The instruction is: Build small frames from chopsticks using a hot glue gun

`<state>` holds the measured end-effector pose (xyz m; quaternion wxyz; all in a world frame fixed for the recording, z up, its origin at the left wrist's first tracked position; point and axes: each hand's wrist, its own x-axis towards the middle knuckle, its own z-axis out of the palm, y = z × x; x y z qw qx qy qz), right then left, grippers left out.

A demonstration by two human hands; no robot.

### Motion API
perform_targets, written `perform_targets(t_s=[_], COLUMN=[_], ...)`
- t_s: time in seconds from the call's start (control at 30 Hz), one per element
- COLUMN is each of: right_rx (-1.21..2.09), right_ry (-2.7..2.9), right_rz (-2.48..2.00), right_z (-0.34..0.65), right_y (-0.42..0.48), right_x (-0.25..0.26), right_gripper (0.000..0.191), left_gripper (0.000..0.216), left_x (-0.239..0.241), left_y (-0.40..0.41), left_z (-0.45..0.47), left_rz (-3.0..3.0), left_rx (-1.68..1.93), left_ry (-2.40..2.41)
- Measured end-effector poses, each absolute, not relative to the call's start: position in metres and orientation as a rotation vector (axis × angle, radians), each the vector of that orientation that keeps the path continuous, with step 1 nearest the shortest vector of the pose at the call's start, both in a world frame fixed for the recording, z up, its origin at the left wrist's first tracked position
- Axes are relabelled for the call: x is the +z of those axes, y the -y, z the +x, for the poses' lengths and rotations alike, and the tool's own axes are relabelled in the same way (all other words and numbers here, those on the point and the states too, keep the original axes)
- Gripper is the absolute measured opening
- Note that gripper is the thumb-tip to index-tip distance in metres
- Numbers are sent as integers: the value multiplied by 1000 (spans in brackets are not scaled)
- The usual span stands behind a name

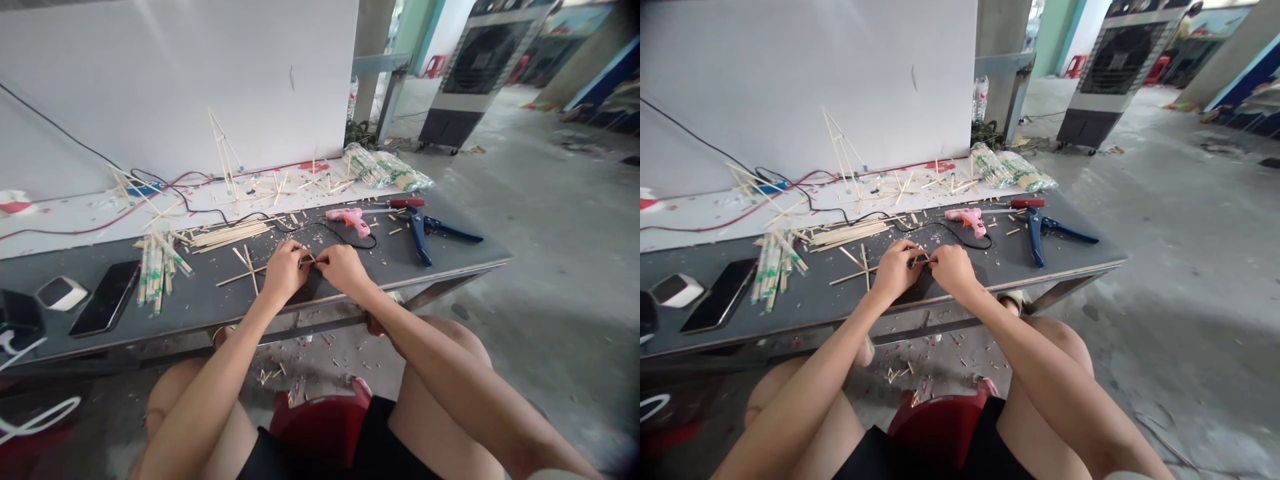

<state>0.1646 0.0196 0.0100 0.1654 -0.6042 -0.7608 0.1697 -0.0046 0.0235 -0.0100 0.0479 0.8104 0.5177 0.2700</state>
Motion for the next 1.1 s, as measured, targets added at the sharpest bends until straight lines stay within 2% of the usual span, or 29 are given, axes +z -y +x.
perform_targets(t_s=[0.1,0.23,0.97,1.1], right_rx=[479,476,507,522], right_ry=[2136,2125,2104,2085], right_rz=[-1759,-1752,-1718,-1722], right_z=[164,164,165,167], right_y=[-18,-17,-19,-19], right_x=[10,9,8,6], right_gripper=[19,18,16,14], left_gripper=[30,27,23,22], left_x=[-12,-10,-6,-1], left_y=[-31,-39,-46,-41], left_z=[-9,-12,-14,-15], left_rz=[2545,2565,2511,2445], left_rx=[834,748,650,754], left_ry=[-1447,-1334,-1304,-1322])
